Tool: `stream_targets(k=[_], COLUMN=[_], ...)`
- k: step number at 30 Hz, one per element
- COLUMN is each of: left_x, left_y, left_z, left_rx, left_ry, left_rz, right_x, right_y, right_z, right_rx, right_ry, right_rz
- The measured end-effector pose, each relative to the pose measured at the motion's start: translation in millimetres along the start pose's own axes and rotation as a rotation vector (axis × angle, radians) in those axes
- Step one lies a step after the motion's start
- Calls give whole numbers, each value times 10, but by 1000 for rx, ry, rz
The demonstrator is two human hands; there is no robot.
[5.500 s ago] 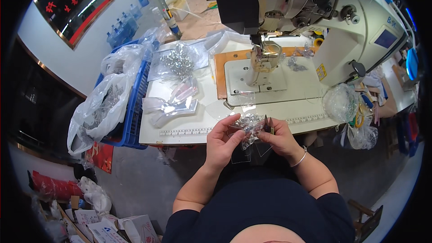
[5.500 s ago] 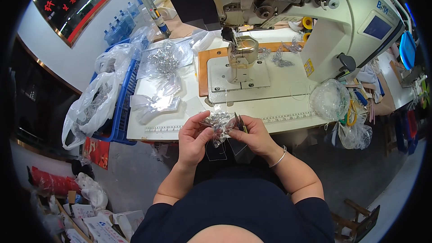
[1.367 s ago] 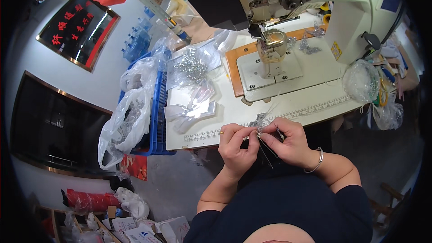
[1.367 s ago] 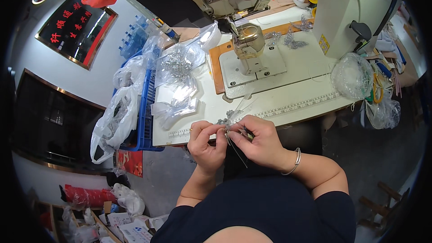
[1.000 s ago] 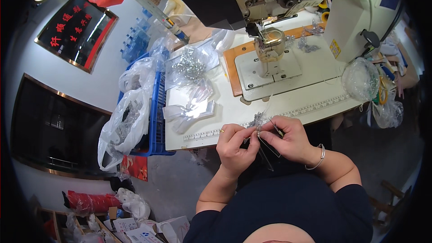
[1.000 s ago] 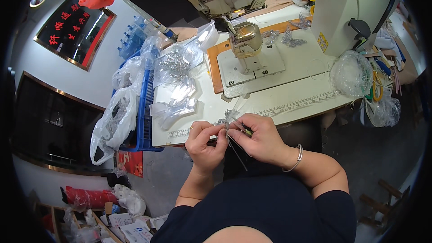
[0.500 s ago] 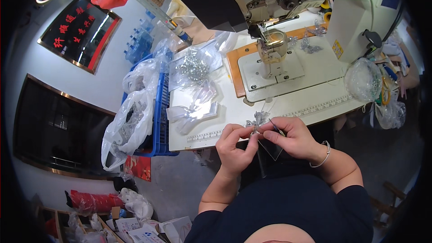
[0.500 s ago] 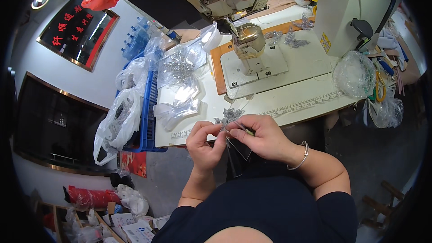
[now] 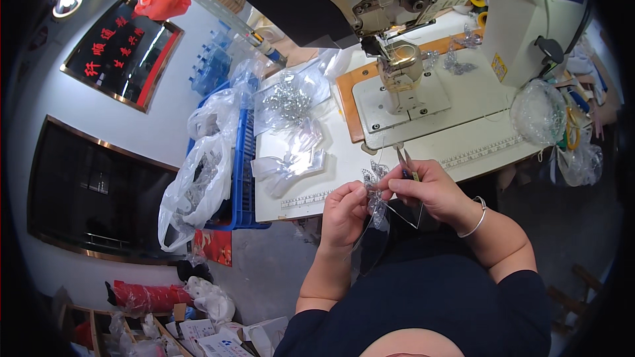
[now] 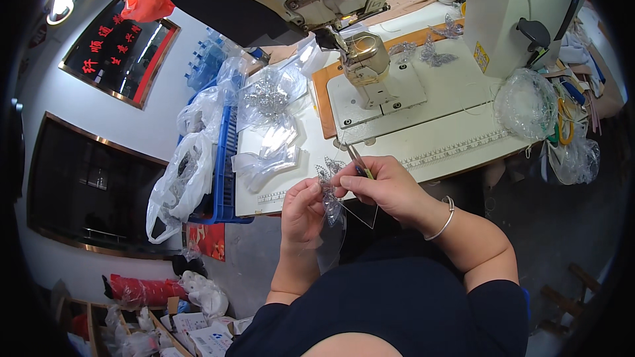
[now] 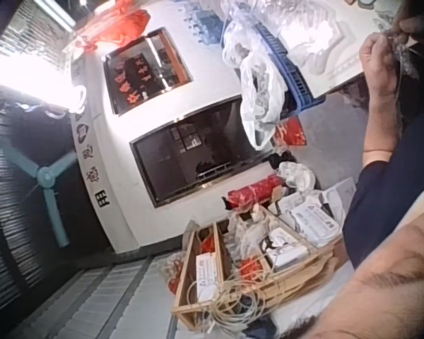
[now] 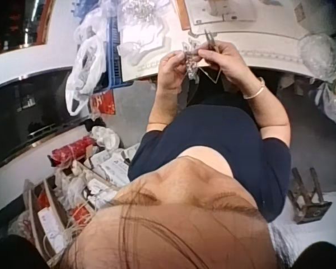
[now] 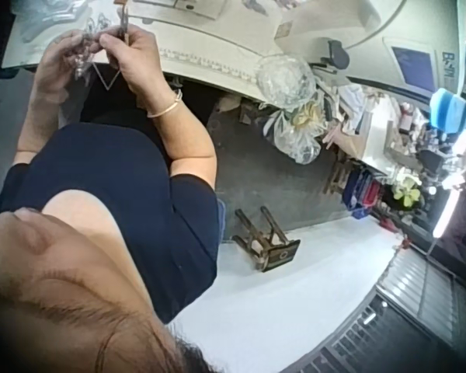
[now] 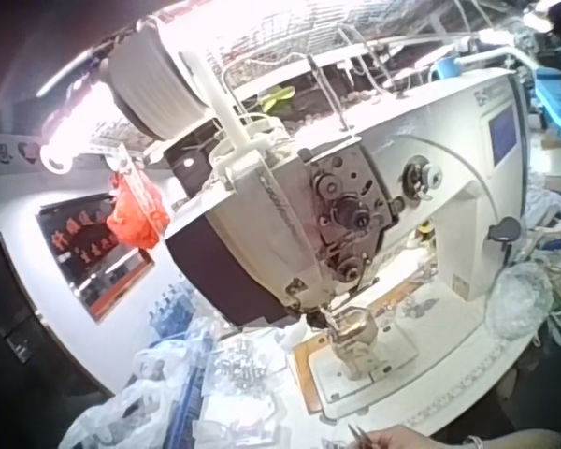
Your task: The person sews small, shiny, star-shaped decorations using a sewing machine. They repeatedly pick up a decoration, place it under the needle, stitch it, and then trim the excess thread with scissors. The person handles the items one at a time throughout the process.
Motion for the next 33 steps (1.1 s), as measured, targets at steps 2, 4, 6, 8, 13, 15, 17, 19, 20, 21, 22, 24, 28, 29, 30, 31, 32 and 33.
stream_targets(k=[2, 4, 6, 8, 13, 15, 17, 19, 20, 21, 22, 24, 28, 29, 30, 31, 32, 33], left_x=[14, 16, 23, 30, 55, 55, 57, 58, 59, 59, 58, 62, 75, 76, 77, 77, 74, 71], left_y=[9, 10, 2, -7, 3, 9, 28, 45, 51, 50, 44, 44, 52, 54, 35, 15, -5, -1], left_z=[-28, -46, -57, -67, -76, -78, -82, -82, -83, -87, -86, -97, -139, -148, -149, -147, -147, -147], left_rx=[-78, -96, -101, -93, -189, -174, -142, -130, -125, -117, -108, -105, -155, -175, -192, -208, -225, -226], left_ry=[11, 40, 58, 66, 60, 55, 53, 49, 47, 54, 61, 75, 111, 122, 128, 133, 139, 126], left_rz=[-30, -17, -6, 4, -63, -46, -15, -13, -11, -1, 9, 17, 10, 10, -10, -29, -47, -32], right_x=[7, 8, 15, 22, 31, 35, 35, 28, 28, 30, 32, 31, 31, 31, 32, 33, 35, 36], right_y=[8, 17, 28, 34, 15, 16, 12, 5, 5, 5, 4, 6, 10, 11, 12, 13, 16, 19], right_z=[22, 36, 49, 60, 42, 61, 60, 45, 48, 55, 60, 60, 52, 53, 55, 59, 64, 70], right_rx=[19, 41, 57, 66, 58, 42, 30, 24, 22, 20, 19, 12, 19, 23, 26, 30, 34, 38], right_ry=[-2, -10, -10, -13, 9, 11, 17, 23, 24, 25, 26, 25, 35, 36, 36, 37, 36, 36], right_rz=[4, 4, 12, 17, 19, 26, 32, 37, 38, 38, 39, 49, 55, 57, 58, 60, 63, 67])
Point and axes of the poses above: each hand's wrist, its own x-axis towards the middle knuckle, its own y-axis out of the back of the hand, z = x × y, the point moved 7 cm from there along x, towards the middle knuckle, and after that the axes turned 15 degrees about -x, right-handed, at the moved point
